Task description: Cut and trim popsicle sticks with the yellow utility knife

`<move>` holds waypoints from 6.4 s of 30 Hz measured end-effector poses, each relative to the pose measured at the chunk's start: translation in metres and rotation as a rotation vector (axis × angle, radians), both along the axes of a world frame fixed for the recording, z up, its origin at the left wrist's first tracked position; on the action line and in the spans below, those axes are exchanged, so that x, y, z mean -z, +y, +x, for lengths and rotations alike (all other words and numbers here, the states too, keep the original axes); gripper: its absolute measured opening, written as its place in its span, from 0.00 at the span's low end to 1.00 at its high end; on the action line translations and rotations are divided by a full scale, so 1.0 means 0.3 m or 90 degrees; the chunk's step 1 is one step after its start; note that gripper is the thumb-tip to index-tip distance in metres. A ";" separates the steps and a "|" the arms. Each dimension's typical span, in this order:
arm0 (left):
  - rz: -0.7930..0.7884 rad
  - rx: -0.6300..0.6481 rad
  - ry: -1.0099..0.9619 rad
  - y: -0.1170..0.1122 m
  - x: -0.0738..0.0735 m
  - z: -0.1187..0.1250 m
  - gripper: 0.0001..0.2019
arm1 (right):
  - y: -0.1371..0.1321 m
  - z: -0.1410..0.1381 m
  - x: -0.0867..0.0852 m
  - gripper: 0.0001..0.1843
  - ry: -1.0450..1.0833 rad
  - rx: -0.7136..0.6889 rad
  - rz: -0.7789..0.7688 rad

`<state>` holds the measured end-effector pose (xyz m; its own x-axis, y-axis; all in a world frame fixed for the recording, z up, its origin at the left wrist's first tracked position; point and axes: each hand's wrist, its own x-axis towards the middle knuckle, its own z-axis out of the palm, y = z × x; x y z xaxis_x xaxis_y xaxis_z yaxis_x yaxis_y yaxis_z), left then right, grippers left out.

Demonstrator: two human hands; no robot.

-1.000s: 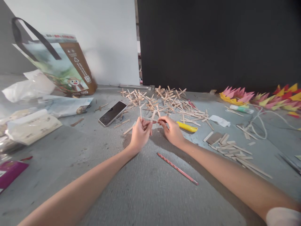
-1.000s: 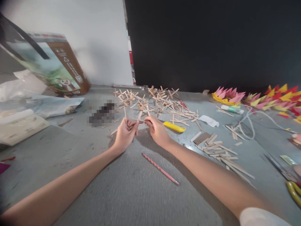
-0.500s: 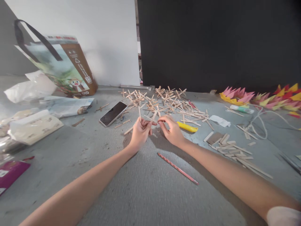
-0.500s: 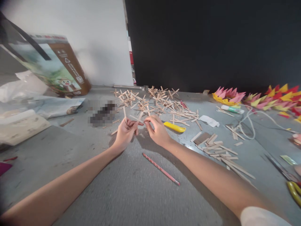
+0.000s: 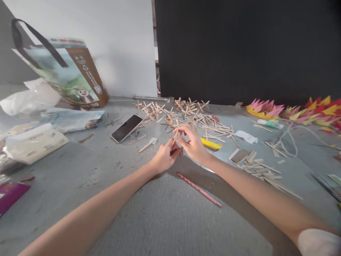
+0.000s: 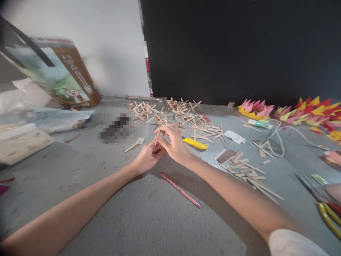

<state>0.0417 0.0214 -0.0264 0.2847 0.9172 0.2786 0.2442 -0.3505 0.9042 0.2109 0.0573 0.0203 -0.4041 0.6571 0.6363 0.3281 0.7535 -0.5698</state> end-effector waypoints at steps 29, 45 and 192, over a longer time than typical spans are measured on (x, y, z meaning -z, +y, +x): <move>-0.112 -0.005 -0.087 0.026 -0.031 -0.018 0.16 | 0.028 0.030 0.130 0.09 0.294 0.005 -0.158; 0.008 -0.041 0.071 0.013 -0.025 0.002 0.11 | -0.009 0.039 0.089 0.09 0.184 0.072 0.053; 0.078 -0.157 0.098 -0.014 -0.021 0.001 0.06 | -0.026 0.026 0.114 0.11 0.184 0.015 -0.141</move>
<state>0.0420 0.0173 -0.0202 0.1044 0.9264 0.3617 0.4660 -0.3669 0.8051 0.2187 0.0496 -0.0140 -0.2115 0.7986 0.5634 0.1455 0.5958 -0.7899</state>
